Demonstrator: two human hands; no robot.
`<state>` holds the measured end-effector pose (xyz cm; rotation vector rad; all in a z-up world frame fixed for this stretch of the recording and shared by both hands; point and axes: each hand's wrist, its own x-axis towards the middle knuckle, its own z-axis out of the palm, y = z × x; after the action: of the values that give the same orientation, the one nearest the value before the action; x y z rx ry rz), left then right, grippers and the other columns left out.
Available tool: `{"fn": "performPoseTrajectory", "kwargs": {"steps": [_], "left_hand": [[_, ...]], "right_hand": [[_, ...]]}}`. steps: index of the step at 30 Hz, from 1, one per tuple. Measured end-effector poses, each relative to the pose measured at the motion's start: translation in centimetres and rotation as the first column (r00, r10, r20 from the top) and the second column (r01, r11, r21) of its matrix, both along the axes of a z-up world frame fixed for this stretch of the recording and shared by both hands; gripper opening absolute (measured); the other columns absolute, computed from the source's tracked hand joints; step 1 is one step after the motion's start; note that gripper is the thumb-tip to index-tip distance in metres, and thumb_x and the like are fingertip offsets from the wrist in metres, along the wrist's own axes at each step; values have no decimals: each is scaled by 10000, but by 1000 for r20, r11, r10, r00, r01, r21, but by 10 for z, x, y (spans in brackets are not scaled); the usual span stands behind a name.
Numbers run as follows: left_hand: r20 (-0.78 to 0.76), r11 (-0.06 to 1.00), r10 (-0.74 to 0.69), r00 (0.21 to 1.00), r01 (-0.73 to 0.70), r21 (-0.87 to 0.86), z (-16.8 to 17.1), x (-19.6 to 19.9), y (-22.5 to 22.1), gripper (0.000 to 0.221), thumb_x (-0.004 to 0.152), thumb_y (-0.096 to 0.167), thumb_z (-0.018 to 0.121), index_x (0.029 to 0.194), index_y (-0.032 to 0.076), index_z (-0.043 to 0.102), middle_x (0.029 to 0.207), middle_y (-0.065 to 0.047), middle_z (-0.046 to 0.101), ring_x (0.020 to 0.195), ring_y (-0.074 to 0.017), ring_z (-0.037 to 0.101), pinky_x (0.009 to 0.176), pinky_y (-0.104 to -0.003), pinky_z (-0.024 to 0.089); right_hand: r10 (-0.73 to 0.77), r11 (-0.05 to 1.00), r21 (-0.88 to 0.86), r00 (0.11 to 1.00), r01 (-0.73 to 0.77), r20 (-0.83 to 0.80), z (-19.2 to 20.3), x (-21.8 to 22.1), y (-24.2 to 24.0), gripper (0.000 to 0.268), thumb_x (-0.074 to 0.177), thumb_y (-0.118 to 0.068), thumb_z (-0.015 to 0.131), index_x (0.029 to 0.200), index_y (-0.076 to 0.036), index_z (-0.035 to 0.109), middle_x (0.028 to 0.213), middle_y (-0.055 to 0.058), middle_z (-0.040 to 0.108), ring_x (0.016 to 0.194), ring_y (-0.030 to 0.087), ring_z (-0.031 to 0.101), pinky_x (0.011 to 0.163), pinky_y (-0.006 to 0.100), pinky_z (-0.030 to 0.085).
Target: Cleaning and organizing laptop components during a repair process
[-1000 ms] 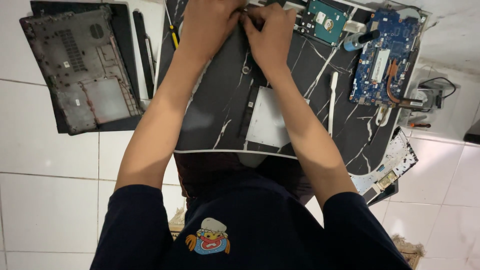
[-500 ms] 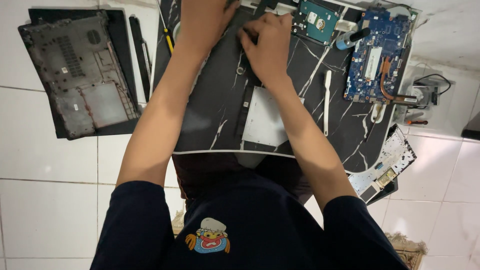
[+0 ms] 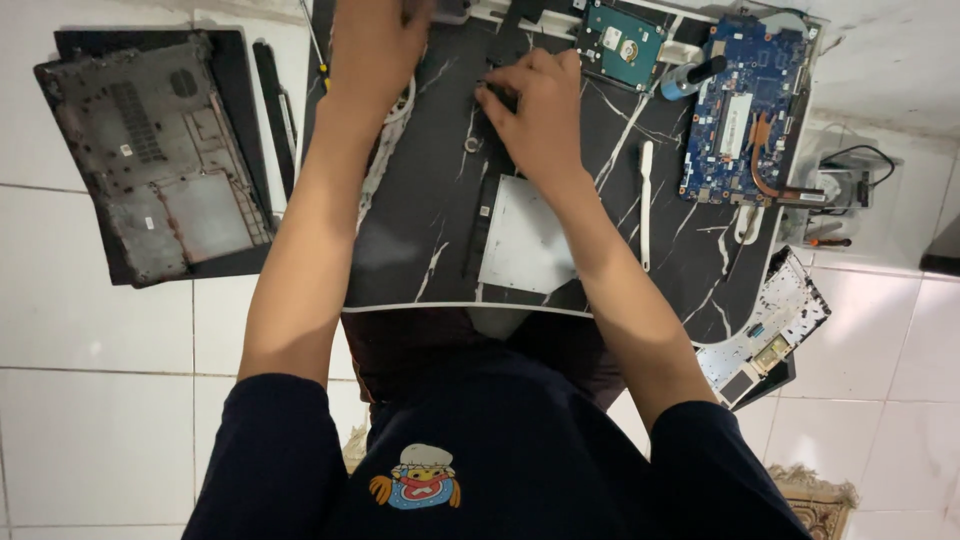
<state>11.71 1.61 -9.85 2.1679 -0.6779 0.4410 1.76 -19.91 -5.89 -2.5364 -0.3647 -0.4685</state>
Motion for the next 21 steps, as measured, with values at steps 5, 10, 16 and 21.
{"fn": "performPoseTrajectory", "kwargs": {"steps": [5,10,16,21], "left_hand": [[108,985,85,990,-67,-162,53,-40,35,160,989,-100,631,993,59,612,692,-123,504,573,-257,474,578,-383,303],[82,963,260,962,-252,-90,56,-79,49,120,998,-52,668,1051,41,722,974,-110,686,838,-288,594,734,-427,491],[82,960,266,960,-257,-110,46,-92,44,111,1029,10,638,1121,25,698,979,-113,682,888,-304,637,878,-450,463],[104,959,279,955,-270,-92,48,-95,42,93,1028,18,637,1089,37,704,939,-89,670,847,-275,587,837,-420,447]], "right_hand": [[39,996,87,999,-37,-16,4,8,11,155,983,-240,788,1019,-96,830,871,63,660,853,298,519,772,433,402],[174,981,-109,978,-161,119,-15,28,29,121,1001,-178,777,996,-71,833,899,80,762,832,275,632,835,425,433],[124,940,-343,934,-2,335,-24,50,33,152,966,-228,845,1052,-120,782,894,33,652,860,255,532,802,377,468],[153,949,-309,944,-59,291,-26,37,28,210,981,-211,849,1105,-63,767,953,79,670,881,273,536,809,398,475]]}}
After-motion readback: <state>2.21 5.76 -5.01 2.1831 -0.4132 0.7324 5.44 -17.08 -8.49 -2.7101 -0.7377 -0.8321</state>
